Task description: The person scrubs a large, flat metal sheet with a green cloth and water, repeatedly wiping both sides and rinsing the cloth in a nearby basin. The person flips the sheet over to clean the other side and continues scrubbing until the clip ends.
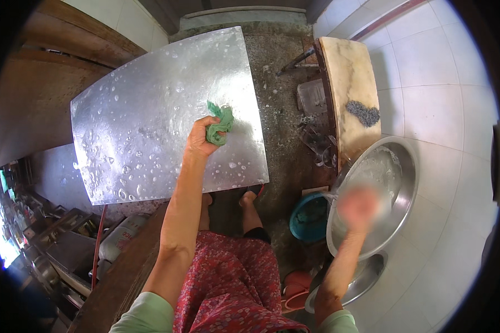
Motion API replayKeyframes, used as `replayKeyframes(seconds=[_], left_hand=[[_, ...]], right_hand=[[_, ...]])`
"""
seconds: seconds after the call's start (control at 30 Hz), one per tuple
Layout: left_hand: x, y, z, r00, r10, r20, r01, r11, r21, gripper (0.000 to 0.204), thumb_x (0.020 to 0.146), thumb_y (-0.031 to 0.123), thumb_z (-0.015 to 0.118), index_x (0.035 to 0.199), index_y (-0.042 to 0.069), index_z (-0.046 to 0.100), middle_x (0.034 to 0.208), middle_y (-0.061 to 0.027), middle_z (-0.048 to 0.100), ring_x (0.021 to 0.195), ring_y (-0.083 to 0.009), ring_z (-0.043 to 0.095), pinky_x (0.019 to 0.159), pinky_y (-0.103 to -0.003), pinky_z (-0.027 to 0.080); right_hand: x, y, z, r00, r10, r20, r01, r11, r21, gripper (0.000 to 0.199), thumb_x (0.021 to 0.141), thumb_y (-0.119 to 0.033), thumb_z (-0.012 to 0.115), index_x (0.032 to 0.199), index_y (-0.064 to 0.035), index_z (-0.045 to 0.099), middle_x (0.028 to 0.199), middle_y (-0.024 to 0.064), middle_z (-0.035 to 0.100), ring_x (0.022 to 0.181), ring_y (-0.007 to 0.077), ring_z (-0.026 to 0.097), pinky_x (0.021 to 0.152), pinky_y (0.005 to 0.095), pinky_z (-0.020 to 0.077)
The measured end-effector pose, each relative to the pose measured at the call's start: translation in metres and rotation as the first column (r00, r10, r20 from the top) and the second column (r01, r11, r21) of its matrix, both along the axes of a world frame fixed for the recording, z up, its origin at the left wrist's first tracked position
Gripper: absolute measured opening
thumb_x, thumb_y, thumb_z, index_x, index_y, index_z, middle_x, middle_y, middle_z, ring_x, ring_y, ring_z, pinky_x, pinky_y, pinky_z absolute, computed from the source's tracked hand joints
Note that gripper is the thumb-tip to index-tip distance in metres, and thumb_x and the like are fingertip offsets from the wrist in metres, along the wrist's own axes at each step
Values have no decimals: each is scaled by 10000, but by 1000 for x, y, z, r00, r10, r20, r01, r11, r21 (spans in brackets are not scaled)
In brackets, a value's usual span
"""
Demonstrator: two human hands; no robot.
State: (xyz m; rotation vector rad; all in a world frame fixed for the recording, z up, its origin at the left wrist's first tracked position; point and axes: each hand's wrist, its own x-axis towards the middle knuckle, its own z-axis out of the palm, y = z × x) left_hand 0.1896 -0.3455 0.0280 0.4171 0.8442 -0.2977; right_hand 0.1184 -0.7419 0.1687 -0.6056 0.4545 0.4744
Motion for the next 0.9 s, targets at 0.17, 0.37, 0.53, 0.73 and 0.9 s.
replayKeyframes(seconds=[0.17,0.37,0.53,0.73,0.9], left_hand=[[-6,-1,32,984,-170,61,161,978,133,161,751,97,564,885,7,570,857,-101,590,698,-202,553,552,-283,464],[1,-17,51,981,175,83,-184,976,115,181,818,235,524,891,84,591,812,-60,602,689,-207,565,590,-348,470],[-28,33,18,891,371,261,-323,923,-208,392,832,415,588,1090,119,597,1082,-80,573,1004,-212,535,875,-353,451],[-51,61,11,856,282,434,-287,956,-56,646,872,507,543,1370,124,395,1379,-148,402,1253,-287,414,1064,-444,345],[-56,98,30,761,302,575,-408,911,62,608,970,398,421,1435,42,254,1428,-131,353,1348,-279,304,1069,-401,351]], right_hand=[[64,169,-13,819,545,178,-264,635,-726,224,795,-127,683,924,56,666,788,147,666,684,217,624,678,273,488],[105,298,-91,932,352,83,-299,879,-371,298,890,-213,569,1044,22,668,996,91,654,941,200,599,834,285,466],[21,380,-77,739,501,450,186,490,-852,387,930,-304,531,1218,-49,570,1247,200,549,1168,307,515,1001,407,386],[86,415,-89,757,652,50,-281,393,-876,542,875,-470,554,1281,-111,539,1426,239,332,1286,355,376,1073,470,299],[8,448,-52,464,721,515,335,395,-855,474,900,-312,555,1283,-40,490,1409,251,354,1334,426,289,1069,552,252]])
